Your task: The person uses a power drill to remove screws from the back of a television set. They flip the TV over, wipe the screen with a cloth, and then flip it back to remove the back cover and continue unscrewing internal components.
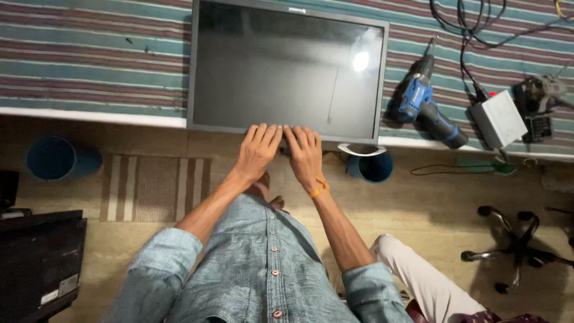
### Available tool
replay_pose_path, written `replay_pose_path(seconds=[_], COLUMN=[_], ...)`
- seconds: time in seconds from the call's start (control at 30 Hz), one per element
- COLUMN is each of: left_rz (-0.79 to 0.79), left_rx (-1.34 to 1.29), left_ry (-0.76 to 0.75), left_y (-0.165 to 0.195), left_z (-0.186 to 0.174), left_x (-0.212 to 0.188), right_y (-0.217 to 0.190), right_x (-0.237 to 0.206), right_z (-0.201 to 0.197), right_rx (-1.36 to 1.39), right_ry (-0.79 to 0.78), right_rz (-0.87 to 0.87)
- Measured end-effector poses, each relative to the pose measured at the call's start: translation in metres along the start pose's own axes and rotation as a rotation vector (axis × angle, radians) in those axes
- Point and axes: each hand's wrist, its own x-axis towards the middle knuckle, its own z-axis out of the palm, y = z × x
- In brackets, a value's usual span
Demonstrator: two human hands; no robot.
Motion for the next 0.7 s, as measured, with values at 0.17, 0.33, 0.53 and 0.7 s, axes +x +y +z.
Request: replay_pose_path(seconds=[0.17,0.33,0.53,0.7], left_rz=[-0.043,-0.037,-0.088,-0.135], left_rx=[0.016,0.003,-0.034,-0.138], left_ry=[0.067,0.035,0.087,0.088], left_y=[0.007,0.009,0.011,0.011], left_z=[0.014,0.027,0.031,0.030], left_x=[-0.009,-0.017,-0.012,-0.012], right_y=[0.006,0.004,0.004,-0.001], right_x=[-0.014,-0.023,-0.020,-0.022], right_z=[0.013,0.027,0.029,0.035], right_rx=[0.049,0.047,0.065,0.080], right_ry=[0.060,0.083,0.031,0.059], right_rz=[-0.005,0.015,0.067,0.094])
